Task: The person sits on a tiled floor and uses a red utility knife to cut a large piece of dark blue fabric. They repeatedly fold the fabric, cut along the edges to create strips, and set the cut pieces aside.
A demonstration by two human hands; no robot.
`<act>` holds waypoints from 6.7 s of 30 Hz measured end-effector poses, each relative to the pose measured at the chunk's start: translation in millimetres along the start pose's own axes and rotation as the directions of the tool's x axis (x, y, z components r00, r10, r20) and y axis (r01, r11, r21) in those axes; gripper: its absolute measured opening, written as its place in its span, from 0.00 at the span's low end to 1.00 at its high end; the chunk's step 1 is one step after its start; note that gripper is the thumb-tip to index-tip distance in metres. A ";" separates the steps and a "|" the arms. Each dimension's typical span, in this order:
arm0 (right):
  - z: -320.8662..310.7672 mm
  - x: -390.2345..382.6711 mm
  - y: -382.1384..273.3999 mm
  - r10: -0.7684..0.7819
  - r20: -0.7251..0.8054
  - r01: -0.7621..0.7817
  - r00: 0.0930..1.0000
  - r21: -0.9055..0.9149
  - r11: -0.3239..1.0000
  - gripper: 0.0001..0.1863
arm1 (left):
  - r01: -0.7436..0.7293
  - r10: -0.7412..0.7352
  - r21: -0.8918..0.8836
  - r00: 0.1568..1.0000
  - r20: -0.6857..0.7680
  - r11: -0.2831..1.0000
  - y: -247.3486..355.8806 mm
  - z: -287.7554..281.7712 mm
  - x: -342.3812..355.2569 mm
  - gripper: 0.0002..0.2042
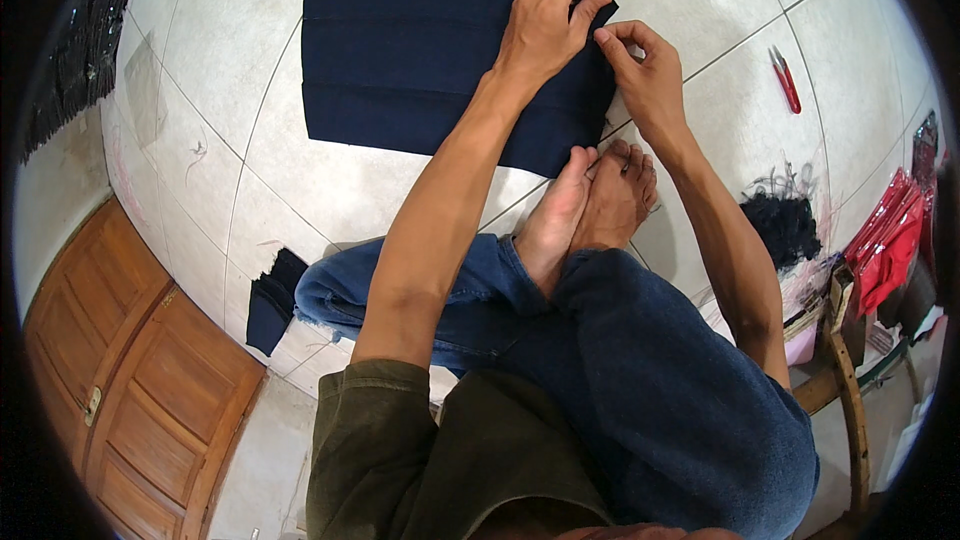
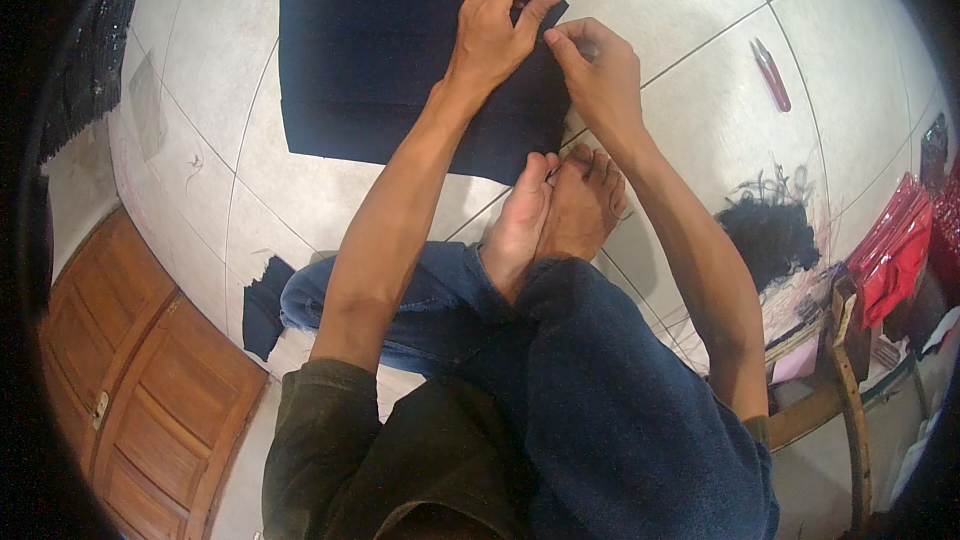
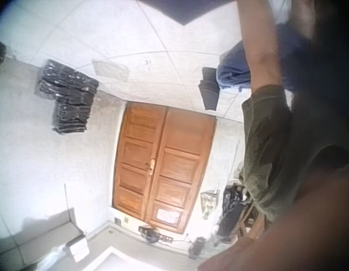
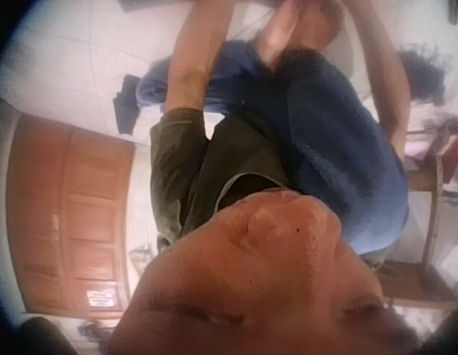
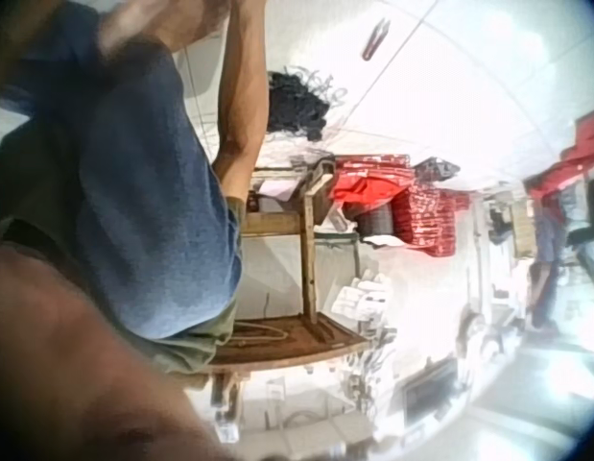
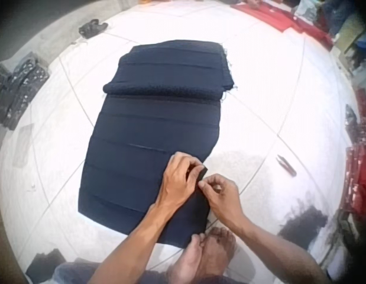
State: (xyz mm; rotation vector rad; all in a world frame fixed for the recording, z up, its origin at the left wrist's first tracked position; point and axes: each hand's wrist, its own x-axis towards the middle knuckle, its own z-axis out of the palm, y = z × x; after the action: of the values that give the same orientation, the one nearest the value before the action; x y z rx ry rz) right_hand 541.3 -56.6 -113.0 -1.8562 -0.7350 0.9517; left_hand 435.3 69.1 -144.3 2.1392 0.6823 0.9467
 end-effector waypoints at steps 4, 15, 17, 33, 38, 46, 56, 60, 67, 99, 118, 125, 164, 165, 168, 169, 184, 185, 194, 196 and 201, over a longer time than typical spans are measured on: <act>-1.0 -2.4 -1.8 0.082 0.004 -0.082 0.997 0.138 0.987 0.14 | -0.013 0.013 0.004 1.000 -0.001 1.000 0.7 -1.7 0.6 0.06; -177.4 -23.8 48.6 0.091 -0.031 0.002 0.995 0.951 0.310 0.06 | -0.059 0.058 0.047 0.998 0.034 0.997 5.1 -13.9 -1.5 0.07; -223.4 -50.6 55.1 0.242 -0.345 0.091 0.907 0.722 0.686 0.04 | -0.067 0.065 0.063 0.998 0.022 0.996 2.3 -20.1 -2.9 0.07; -185.9 -11.4 6.0 -0.196 -0.302 -0.186 0.933 -0.871 0.455 0.22 | -0.203 0.058 0.318 0.909 0.413 0.926 10.3 -41.0 -21.3 0.35; -220.3 2.7 35.3 -0.193 -0.107 -0.007 0.975 -0.890 0.456 0.21 | -0.089 0.001 0.226 0.932 0.363 0.970 -1.9 -41.8 -19.5 0.41; -147.9 -8.9 0.7 -0.039 -0.037 0.019 0.999 -0.431 0.902 0.16 | -0.049 -0.128 0.484 0.937 0.325 0.873 13.2 -38.6 -27.4 0.48; -59.8 11.4 -27.3 0.172 0.270 -0.027 0.947 -0.468 0.883 0.22 | -0.004 -0.257 0.545 0.879 0.402 0.838 28.6 -45.2 -11.4 0.50; -56.5 19.3 -48.8 0.172 0.281 0.010 0.944 -0.546 0.838 0.23 | 0.019 -0.269 0.532 0.877 0.398 0.846 28.7 -45.3 -11.5 0.50; -56.7 14.4 -44.5 0.186 0.290 0.000 0.939 -0.540 0.842 0.22 | 0.072 -0.327 0.495 0.830 0.451 0.866 40.5 -51.5 -2.1 0.52; -21.3 15.1 -20.3 0.277 0.251 -0.216 0.927 -0.245 0.945 0.19 | -0.040 -0.238 0.622 0.903 0.357 0.782 30.0 -40.5 -10.6 0.55; -16.9 17.0 -12.6 0.231 0.253 -0.191 0.940 -0.171 0.967 0.20 | -0.035 -0.188 0.601 0.934 0.303 0.798 33.7 -38.1 -9.7 0.48; -28.5 7.8 -11.3 0.057 0.161 0.002 0.985 -0.341 0.940 0.18 | 0.024 -0.194 0.492 0.934 0.298 0.870 18.1 -29.0 -23.9 0.48; 7.3 -10.3 -34.6 0.187 -0.056 -0.178 0.981 0.145 0.973 0.15 | -0.167 0.153 0.270 0.985 0.075 0.948 -19.3 -30.9 8.8 0.15; 9.8 -8.1 -32.9 0.196 -0.046 -0.185 0.980 0.172 0.967 0.15 | -0.170 0.155 0.261 0.985 0.076 0.950 -18.8 -29.8 9.3 0.15; 14.9 -2.4 -25.9 0.210 -0.040 -0.197 0.977 0.211 0.957 0.15 | -0.168 0.155 0.263 0.985 0.070 0.950 -18.6 -29.2 9.4 0.15; 14.9 -4.4 -25.7 0.208 -0.056 -0.194 0.976 0.195 0.961 0.15 | -0.171 0.157 0.271 0.985 0.072 0.947 -19.0 -29.9 9.1 0.14; 18.9 -2.7 -27.8 0.148 -0.040 -0.143 0.988 0.117 0.983 0.17 | -0.169 0.154 0.280 0.985 0.076 0.945 -15.1 -30.7 9.9 0.13; 18.5 -6.1 -30.8 0.140 -0.052 -0.135 0.989 0.091 0.987 0.17 | -0.172 0.154 0.285 0.985 0.082 0.943 -14.8 -31.3 9.8 0.13; 23.1 -7.2 -32.8 0.158 -0.014 -0.155 0.987 0.119 0.981 0.16 | -0.159 0.144 0.297 0.987 0.074 0.941 -16.5 -31.7 9.7 0.13; 22.7 -2.1 -26.3 0.156 0.005 -0.155 0.988 0.116 0.981 0.16 | -0.162 0.148 0.289 0.986 0.069 0.944 -16.5 -30.8 9.9 0.13; 18.3 -9.6 -22.4 0.213 -0.038 -0.205 0.976 0.157 0.966 0.18 | -0.177 0.168 0.307 0.984 0.055 0.935 -16.8 -29.4 10.0 0.13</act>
State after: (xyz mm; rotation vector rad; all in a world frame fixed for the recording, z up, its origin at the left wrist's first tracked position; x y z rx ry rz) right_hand 518.5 -46.6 -95.4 -1.8415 -0.4259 1.0552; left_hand 415.2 97.4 -138.3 2.5209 0.6745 0.9481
